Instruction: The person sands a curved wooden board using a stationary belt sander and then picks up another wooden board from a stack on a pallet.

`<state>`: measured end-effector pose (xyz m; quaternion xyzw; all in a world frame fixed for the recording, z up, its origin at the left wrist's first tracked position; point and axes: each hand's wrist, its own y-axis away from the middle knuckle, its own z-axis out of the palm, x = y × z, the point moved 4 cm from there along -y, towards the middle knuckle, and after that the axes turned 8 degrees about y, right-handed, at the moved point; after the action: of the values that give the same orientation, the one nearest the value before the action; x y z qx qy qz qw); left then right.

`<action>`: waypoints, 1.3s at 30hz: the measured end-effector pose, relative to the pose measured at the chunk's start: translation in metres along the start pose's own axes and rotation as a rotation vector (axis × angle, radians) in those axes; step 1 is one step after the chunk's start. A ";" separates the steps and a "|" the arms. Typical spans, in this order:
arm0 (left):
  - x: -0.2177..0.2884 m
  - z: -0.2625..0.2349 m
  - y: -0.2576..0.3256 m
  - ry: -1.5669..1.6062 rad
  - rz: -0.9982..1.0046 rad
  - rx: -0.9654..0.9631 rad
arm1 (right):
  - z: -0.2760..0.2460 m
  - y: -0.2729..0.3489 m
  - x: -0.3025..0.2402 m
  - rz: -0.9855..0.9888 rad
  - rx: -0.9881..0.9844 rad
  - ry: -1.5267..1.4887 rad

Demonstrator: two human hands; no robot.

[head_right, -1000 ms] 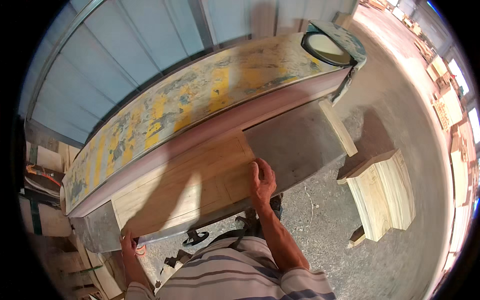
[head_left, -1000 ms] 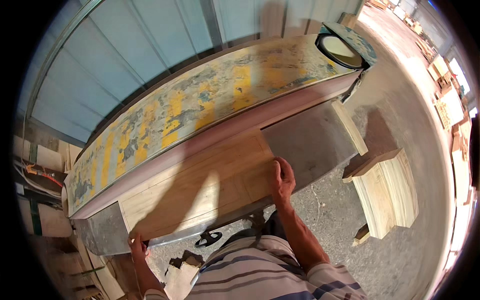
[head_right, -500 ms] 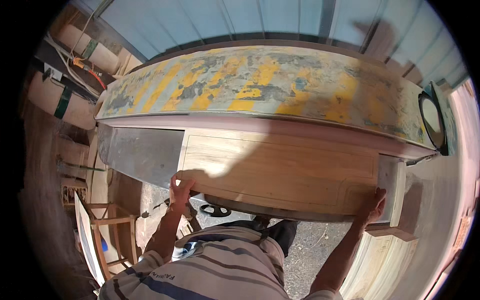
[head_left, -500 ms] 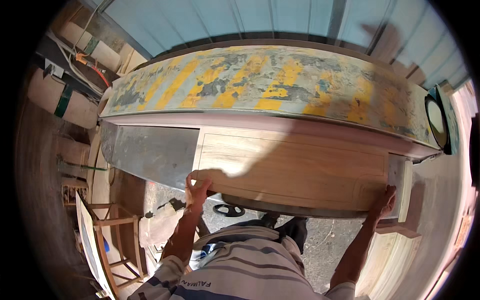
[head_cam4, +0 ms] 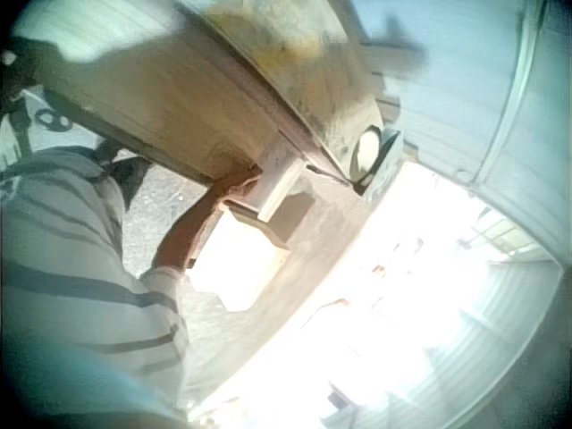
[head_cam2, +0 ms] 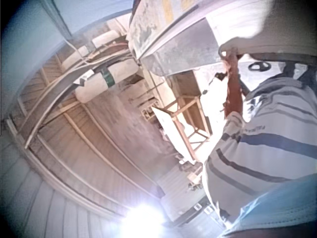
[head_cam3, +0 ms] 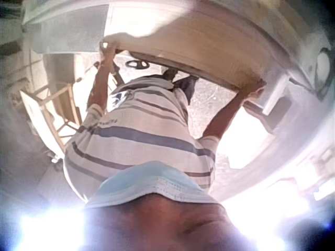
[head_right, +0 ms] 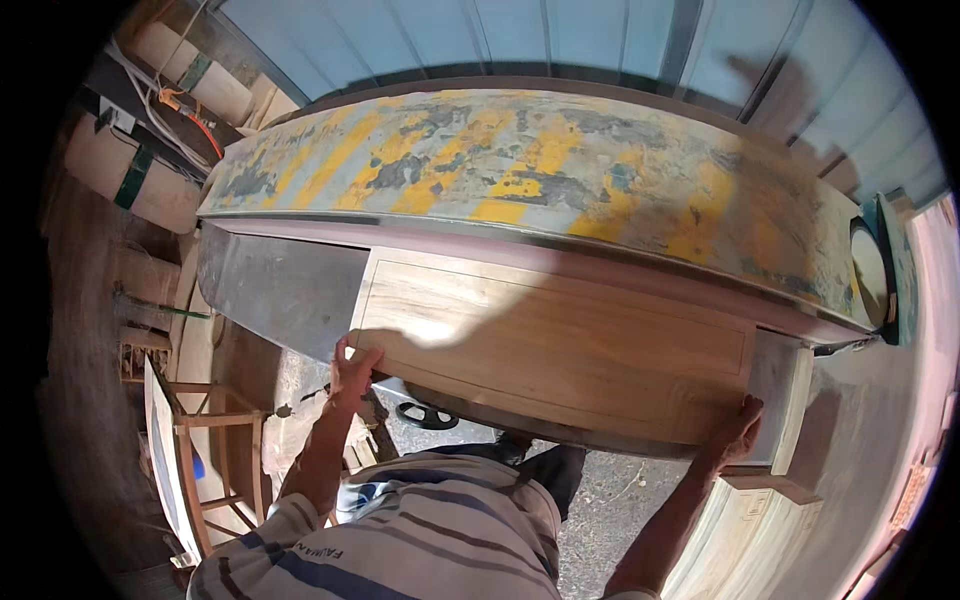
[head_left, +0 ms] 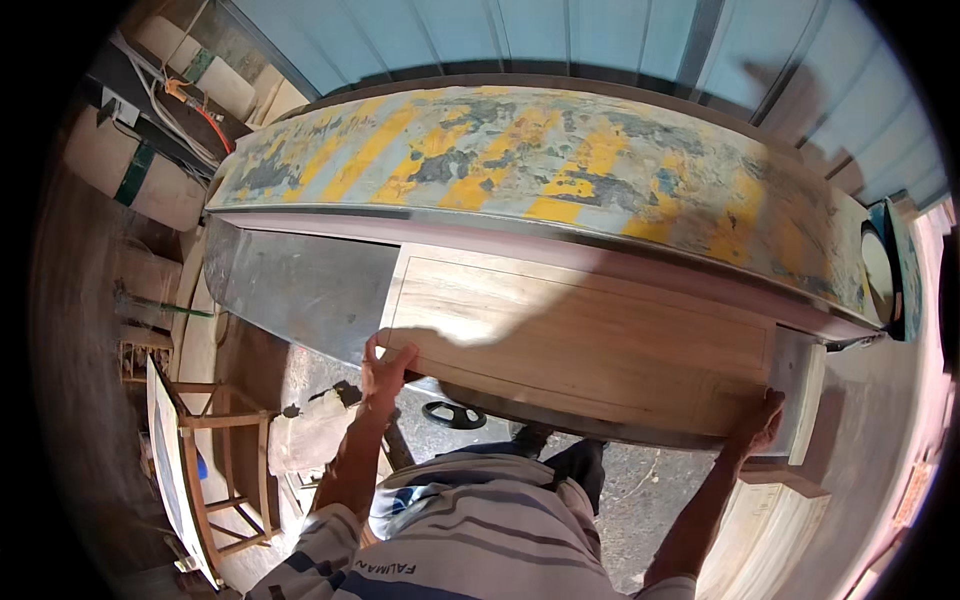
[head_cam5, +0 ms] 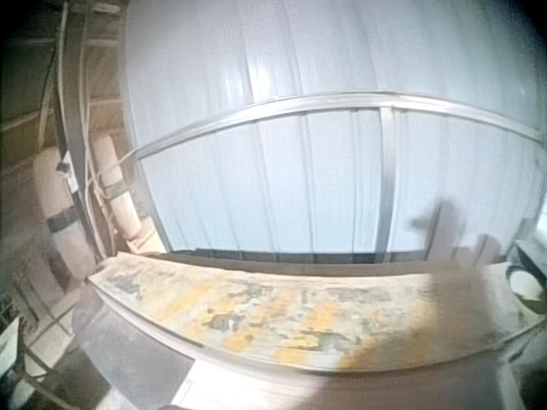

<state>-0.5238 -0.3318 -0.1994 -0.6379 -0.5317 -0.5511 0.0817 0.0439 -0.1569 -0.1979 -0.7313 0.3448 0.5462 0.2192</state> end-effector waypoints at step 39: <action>-0.003 0.007 0.007 0.075 0.008 -0.010 | -0.008 -0.016 -0.006 0.046 -0.063 0.034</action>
<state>-0.5140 -0.3319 -0.2012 -0.6192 -0.5228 -0.5771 0.1009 0.0598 -0.1505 -0.1907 -0.7389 0.3481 0.5490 0.1774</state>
